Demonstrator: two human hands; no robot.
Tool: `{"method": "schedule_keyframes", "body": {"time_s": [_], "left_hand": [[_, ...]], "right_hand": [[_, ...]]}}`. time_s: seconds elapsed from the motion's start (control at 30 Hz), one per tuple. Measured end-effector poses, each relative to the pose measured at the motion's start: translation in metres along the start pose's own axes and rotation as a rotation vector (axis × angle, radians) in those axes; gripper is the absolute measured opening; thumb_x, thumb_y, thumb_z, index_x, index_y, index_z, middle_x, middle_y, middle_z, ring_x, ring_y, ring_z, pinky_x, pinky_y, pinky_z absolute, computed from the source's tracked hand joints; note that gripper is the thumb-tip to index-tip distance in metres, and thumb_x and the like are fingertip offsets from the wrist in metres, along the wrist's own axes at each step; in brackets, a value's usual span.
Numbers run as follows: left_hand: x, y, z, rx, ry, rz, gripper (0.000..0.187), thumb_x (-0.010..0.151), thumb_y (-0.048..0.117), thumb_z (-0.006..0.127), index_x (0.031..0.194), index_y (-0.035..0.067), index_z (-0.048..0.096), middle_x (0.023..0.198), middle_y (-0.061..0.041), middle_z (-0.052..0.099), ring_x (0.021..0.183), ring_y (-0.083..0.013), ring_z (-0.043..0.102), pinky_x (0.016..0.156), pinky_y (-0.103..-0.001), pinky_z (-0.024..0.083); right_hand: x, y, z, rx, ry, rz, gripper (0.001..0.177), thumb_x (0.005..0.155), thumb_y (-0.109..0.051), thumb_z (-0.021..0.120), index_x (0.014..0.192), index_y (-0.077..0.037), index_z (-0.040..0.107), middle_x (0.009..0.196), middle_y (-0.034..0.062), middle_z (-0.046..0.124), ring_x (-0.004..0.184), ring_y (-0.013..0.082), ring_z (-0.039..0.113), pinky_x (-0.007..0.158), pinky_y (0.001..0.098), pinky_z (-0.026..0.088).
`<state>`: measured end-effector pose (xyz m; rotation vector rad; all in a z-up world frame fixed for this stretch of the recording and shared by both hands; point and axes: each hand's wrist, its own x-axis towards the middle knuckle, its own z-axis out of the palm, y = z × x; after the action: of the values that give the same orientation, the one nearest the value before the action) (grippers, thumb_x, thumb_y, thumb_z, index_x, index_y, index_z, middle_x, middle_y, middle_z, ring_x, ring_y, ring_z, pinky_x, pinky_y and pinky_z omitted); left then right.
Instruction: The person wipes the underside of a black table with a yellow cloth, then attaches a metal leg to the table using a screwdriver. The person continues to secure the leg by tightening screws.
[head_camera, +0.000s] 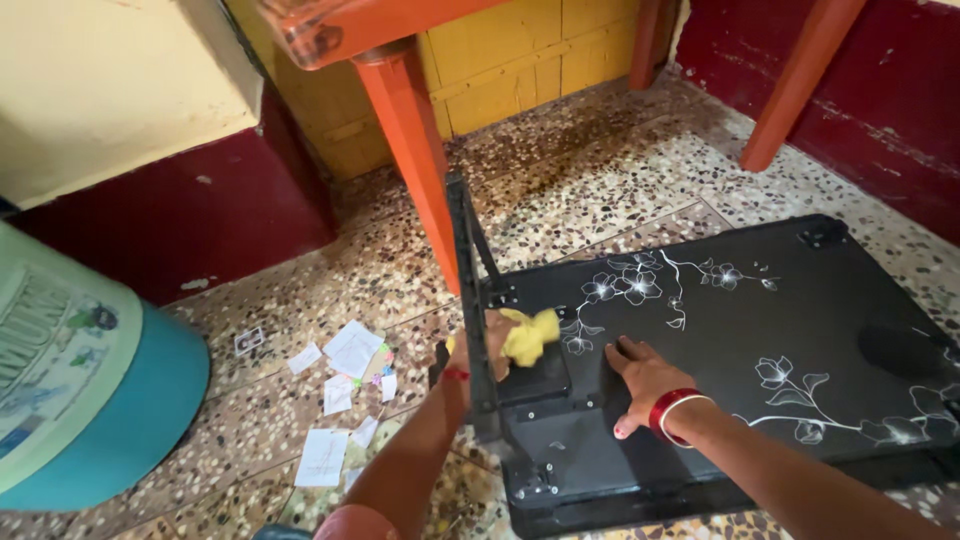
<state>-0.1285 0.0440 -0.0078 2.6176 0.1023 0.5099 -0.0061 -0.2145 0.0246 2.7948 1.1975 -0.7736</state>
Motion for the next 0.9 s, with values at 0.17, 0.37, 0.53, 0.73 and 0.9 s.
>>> {"method": "schedule_keyframes", "body": {"time_s": [0.17, 0.37, 0.53, 0.73, 0.9], "left_hand": [[-0.055, 0.005, 0.004, 0.035, -0.071, 0.253, 0.040, 0.084, 0.006, 0.060, 0.123, 0.008, 0.066, 0.120, -0.015, 0.066, 0.119, -0.0369, 0.061, 0.102, -0.043, 0.050], [-0.090, 0.014, -0.022, 0.336, -0.304, 0.473, 0.043, 0.077, 0.009, 0.066, 0.120, 0.011, 0.067, 0.120, -0.014, 0.065, 0.120, -0.0353, 0.061, 0.106, -0.047, 0.045], [-0.091, 0.032, -0.075, 0.362, -0.702, -0.114, 0.041, 0.073, 0.022, 0.078, 0.111, 0.011, 0.070, 0.117, -0.014, 0.065, 0.115, -0.0352, 0.063, 0.095, -0.044, 0.053], [-0.102, 0.112, -0.094, 0.407, -0.819, -0.161, 0.038, 0.075, 0.033, 0.081, 0.104, 0.008, 0.077, 0.112, -0.017, 0.071, 0.109, -0.0348, 0.069, 0.094, -0.042, 0.055], [-0.113, 0.180, -0.082, 0.444, -1.053, -0.164, 0.040, 0.078, 0.031, 0.077, 0.108, 0.005, 0.074, 0.112, -0.022, 0.074, 0.108, -0.0368, 0.071, 0.094, -0.045, 0.056]], "right_hand": [[-0.013, 0.009, 0.017, 0.017, 0.050, 0.027, 0.114, 0.069, -0.044, 0.093, 0.159, -0.028, 0.025, 0.170, 0.0019, 0.018, 0.157, 0.0270, 0.021, 0.125, 0.0416, 0.031], [-0.042, 0.007, 0.019, -0.096, 0.039, 0.004, 0.096, 0.079, -0.050, 0.083, 0.157, -0.026, 0.033, 0.167, 0.0016, 0.028, 0.151, 0.0249, 0.036, 0.120, 0.0409, 0.040], [-0.073, 0.002, 0.004, -0.106, -0.087, 0.011, 0.097, 0.074, -0.051, 0.086, 0.156, -0.027, 0.039, 0.156, 0.0022, 0.049, 0.144, 0.0251, 0.049, 0.119, 0.0402, 0.043], [-0.097, 0.000, 0.001, -0.095, -0.140, -0.038, 0.104, 0.071, -0.046, 0.091, 0.157, -0.023, 0.037, 0.153, 0.0091, 0.050, 0.142, 0.0293, 0.049, 0.117, 0.0407, 0.043], [-0.100, 0.007, 0.004, -0.099, -0.107, -0.082, 0.100, 0.070, -0.044, 0.090, 0.154, -0.021, 0.042, 0.149, 0.0095, 0.055, 0.139, 0.0299, 0.053, 0.115, 0.0414, 0.045]]}}
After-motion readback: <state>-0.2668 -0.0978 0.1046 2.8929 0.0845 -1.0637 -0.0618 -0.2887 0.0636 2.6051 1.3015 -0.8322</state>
